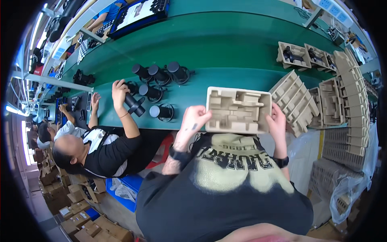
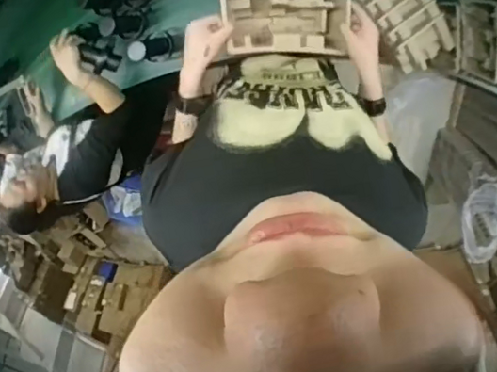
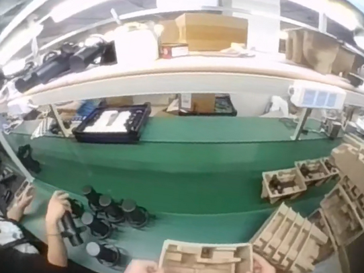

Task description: Packaging black electronic components into molded pulp trays at a factory workbench.

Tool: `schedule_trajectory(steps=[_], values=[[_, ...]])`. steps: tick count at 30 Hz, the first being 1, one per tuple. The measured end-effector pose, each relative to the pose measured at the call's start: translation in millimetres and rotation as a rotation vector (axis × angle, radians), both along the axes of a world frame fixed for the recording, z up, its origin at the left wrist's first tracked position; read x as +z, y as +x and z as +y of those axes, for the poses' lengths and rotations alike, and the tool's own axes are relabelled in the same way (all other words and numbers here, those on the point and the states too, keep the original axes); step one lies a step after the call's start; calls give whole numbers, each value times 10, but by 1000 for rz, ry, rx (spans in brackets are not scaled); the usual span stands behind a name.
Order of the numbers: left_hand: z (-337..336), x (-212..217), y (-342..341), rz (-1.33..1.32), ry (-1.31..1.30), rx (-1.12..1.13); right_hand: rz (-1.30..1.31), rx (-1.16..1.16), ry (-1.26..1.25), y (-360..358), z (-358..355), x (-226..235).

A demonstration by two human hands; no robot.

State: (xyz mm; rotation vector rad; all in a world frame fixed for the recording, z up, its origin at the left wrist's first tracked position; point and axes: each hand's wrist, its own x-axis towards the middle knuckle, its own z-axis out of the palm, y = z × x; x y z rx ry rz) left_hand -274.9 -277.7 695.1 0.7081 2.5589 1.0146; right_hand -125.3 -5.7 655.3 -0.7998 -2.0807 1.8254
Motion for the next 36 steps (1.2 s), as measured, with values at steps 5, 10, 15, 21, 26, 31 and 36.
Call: schedule_trajectory(steps=[5, 10, 15, 21, 26, 31, 36], values=[[-168, 164, -49, -562, 285, -9, 209, 37, -191, -38, 43, 172], [-205, 93, 7, -392, 211, 85, -69, 88, 117, -183, -88, 192], [-409, 208, -125, -421, 257, 196, 190, 119, -217, -236, -158, 541], [-404, 398, -153, -413, 707, 207, 289, 70, -31, -661, 160, 389], [-377, -79, -460, -212, 553, 273, 288, -102, -13, -1394, 770, -269], [-29, -849, -226, -318, 251, 149, -261, 228, 289, -1552, 833, -1214], [-107, -1057, -210, -311, 6, 64, -212, -59, 556, -921, 494, -787]])
